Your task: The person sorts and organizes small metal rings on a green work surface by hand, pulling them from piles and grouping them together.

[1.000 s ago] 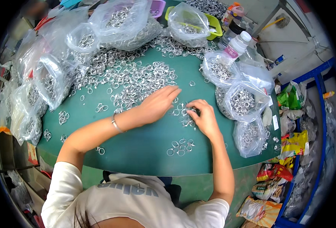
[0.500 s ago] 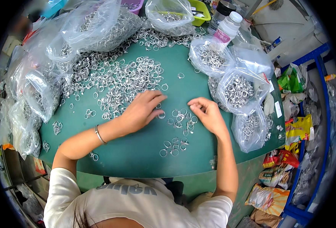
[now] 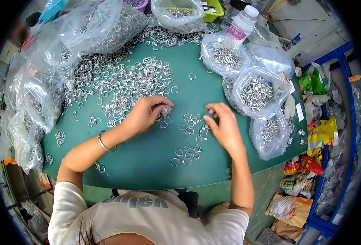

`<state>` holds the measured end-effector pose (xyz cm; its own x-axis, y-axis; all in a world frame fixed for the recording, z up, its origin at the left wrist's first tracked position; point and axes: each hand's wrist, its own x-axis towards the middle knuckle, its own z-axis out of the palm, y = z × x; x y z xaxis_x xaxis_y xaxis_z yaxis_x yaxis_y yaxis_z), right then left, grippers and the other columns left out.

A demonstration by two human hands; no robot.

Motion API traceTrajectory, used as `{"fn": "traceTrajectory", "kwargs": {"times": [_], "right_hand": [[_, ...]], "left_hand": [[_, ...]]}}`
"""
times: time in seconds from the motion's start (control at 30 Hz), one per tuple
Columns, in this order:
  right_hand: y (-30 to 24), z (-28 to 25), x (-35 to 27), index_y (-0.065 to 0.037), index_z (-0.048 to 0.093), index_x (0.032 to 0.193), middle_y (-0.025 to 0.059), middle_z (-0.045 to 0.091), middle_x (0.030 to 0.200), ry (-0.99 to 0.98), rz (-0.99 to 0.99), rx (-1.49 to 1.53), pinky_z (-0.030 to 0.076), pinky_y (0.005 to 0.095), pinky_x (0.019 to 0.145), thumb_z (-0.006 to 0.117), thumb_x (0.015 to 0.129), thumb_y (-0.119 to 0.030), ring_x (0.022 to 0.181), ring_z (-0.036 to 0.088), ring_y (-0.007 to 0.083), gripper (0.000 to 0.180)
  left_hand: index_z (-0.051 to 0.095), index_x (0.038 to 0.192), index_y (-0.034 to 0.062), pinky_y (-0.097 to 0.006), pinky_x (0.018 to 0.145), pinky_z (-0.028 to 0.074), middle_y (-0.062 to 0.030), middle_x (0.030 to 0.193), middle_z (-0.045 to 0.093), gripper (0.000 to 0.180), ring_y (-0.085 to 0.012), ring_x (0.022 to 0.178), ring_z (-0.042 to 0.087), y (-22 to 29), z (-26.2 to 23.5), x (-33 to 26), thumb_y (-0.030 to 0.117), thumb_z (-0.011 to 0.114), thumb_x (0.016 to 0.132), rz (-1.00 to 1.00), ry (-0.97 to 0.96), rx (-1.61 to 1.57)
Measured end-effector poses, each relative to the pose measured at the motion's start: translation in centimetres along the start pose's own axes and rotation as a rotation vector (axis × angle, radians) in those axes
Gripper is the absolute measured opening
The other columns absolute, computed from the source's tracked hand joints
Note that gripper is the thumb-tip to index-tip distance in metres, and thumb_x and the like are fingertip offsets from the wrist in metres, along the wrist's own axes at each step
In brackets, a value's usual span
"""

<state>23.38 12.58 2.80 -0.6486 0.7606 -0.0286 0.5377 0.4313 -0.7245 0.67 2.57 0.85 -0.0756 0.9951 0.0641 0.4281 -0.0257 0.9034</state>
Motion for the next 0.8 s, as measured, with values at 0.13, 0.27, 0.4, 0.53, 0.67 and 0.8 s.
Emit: {"fn": "traceTrajectory", "kwargs": {"times": [0.13, 0.27, 0.4, 0.53, 0.67, 0.8], "right_hand": [[0.0, 0.7, -0.5, -0.003, 0.061, 0.103, 0.0096, 0.056, 0.089, -0.154, -0.138, -0.112, 0.045, 0.0363, 0.077, 0.07, 0.074, -0.003, 0.085, 0.055, 0.0254, 0.03], [0.0, -0.1, -0.1, -0.001, 0.063, 0.095, 0.0093, 0.055, 0.08, -0.202, 0.012, -0.05, 0.044, 0.0334, 0.067, 0.069, 0.074, 0.001, 0.074, 0.054, 0.0207, 0.022], [-0.5, 0.3, 0.4, -0.001, 0.064, 0.096, 0.0061, 0.056, 0.078, -0.082, -0.032, 0.105, 0.042, 0.0296, 0.059, 0.068, 0.075, 0.002, 0.067, 0.052, 0.015, 0.022], [-1.7, 1.4, 0.4, -0.002, 0.064, 0.099, 0.0065, 0.057, 0.082, -0.129, -0.113, 0.178, 0.043, 0.0292, 0.06, 0.068, 0.076, -0.001, 0.07, 0.053, 0.016, 0.023], [-2.4, 2.9, 0.2, -0.001, 0.063, 0.098, 0.0059, 0.058, 0.086, -0.186, -0.183, 0.232, 0.042, 0.0284, 0.059, 0.067, 0.077, -0.002, 0.072, 0.053, 0.0161, 0.021], [-2.1, 3.0, -0.2, -0.001, 0.064, 0.09, 0.0022, 0.062, 0.075, -0.231, -0.009, 0.387, 0.039, 0.0242, 0.053, 0.065, 0.081, -0.002, 0.06, 0.048, 0.0079, 0.009]], "left_hand": [[0.064, 0.098, -0.0046, -0.024, 0.067, 0.05, -0.0074, 0.087, 0.065, 0.022, -0.0107, 0.073, 0.06, -0.5, 0.4, -0.4, -0.01, 0.05, 0.083, -0.144, -0.034, -0.202], [0.065, 0.098, -0.0044, -0.022, 0.064, 0.05, -0.0064, 0.084, 0.065, 0.017, -0.0077, 0.072, 0.061, 0.2, 0.1, -0.8, -0.006, 0.055, 0.085, -0.161, -0.075, -0.11], [0.064, 0.098, -0.0043, -0.022, 0.061, 0.05, -0.005, 0.076, 0.065, 0.013, -0.0072, 0.066, 0.061, 0.5, 0.3, -0.8, 0.0, 0.059, 0.086, -0.266, -0.114, -0.159], [0.064, 0.098, -0.0047, -0.022, 0.062, 0.051, -0.0055, 0.076, 0.065, 0.013, -0.008, 0.065, 0.062, 0.8, 0.7, -0.9, 0.001, 0.059, 0.087, -0.243, -0.131, -0.185], [0.064, 0.098, -0.0054, -0.024, 0.068, 0.053, -0.008, 0.082, 0.067, 0.013, -0.0108, 0.072, 0.064, 1.0, 0.8, -1.2, -0.001, 0.058, 0.087, -0.298, -0.184, -0.395], [0.063, 0.098, -0.0061, -0.025, 0.072, 0.054, -0.0098, 0.086, 0.067, 0.013, -0.0137, 0.076, 0.066, 1.5, 0.7, -1.5, -0.001, 0.058, 0.088, -0.241, -0.191, -0.434]]}}
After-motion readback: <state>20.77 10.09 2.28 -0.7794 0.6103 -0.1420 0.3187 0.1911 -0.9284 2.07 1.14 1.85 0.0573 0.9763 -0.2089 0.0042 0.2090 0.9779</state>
